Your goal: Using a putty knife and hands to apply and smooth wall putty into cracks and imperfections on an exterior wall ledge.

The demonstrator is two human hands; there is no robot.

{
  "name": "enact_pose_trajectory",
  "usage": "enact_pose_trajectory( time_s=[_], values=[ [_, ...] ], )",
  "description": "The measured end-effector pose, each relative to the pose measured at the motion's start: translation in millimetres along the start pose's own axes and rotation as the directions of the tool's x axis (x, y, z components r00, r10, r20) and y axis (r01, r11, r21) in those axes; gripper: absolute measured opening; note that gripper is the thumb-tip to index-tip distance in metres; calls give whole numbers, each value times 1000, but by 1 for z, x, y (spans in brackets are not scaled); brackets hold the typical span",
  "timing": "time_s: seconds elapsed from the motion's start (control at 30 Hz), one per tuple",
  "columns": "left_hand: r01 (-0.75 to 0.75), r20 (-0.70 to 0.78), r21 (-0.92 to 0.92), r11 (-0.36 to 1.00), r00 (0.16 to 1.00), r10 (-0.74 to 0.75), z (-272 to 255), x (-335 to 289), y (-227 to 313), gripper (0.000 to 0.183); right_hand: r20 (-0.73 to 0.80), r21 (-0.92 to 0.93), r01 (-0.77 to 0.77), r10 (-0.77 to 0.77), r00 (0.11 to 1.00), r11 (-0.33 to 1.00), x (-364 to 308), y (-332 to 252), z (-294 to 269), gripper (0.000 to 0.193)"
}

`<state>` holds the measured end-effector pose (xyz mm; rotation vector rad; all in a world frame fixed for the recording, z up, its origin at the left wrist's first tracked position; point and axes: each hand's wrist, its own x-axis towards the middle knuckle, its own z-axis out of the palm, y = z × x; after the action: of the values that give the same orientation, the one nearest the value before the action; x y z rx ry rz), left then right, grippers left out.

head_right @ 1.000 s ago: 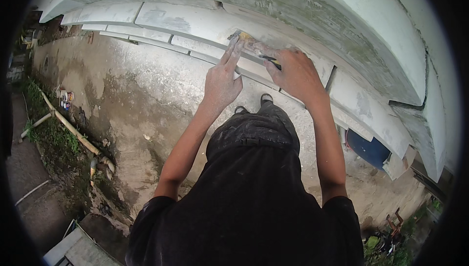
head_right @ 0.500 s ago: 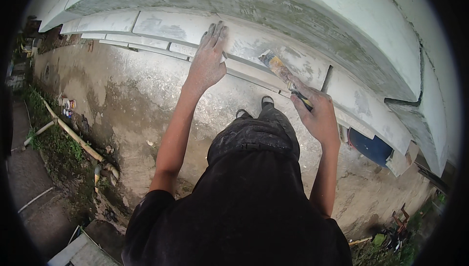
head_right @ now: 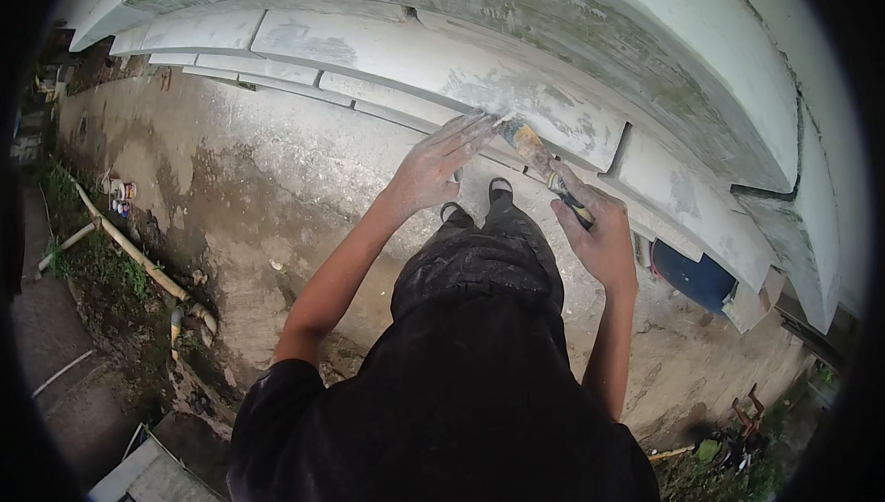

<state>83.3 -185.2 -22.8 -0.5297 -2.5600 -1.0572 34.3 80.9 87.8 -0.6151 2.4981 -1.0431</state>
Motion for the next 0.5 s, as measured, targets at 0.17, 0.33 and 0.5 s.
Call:
enact_pose_trajectory(
  time_s=[0.17, 0.33, 0.5],
  values=[
    [186, -207, 141, 972, 966, -155, -28, -41, -26, 74, -29, -57, -24, 23, 999, 998, -12, 6, -8, 49],
    [224, -219, 273, 936, 961, -166, -33, 39, 3, 73, -34, -103, -113, 110, 993, 988, -3, -3, -5, 48],
    [89, 18, 441, 893, 994, -109, -2, 40, 9, 77, -77, -110, -135, 126, 989, 985, 5, -16, -8, 47]
  ],
)
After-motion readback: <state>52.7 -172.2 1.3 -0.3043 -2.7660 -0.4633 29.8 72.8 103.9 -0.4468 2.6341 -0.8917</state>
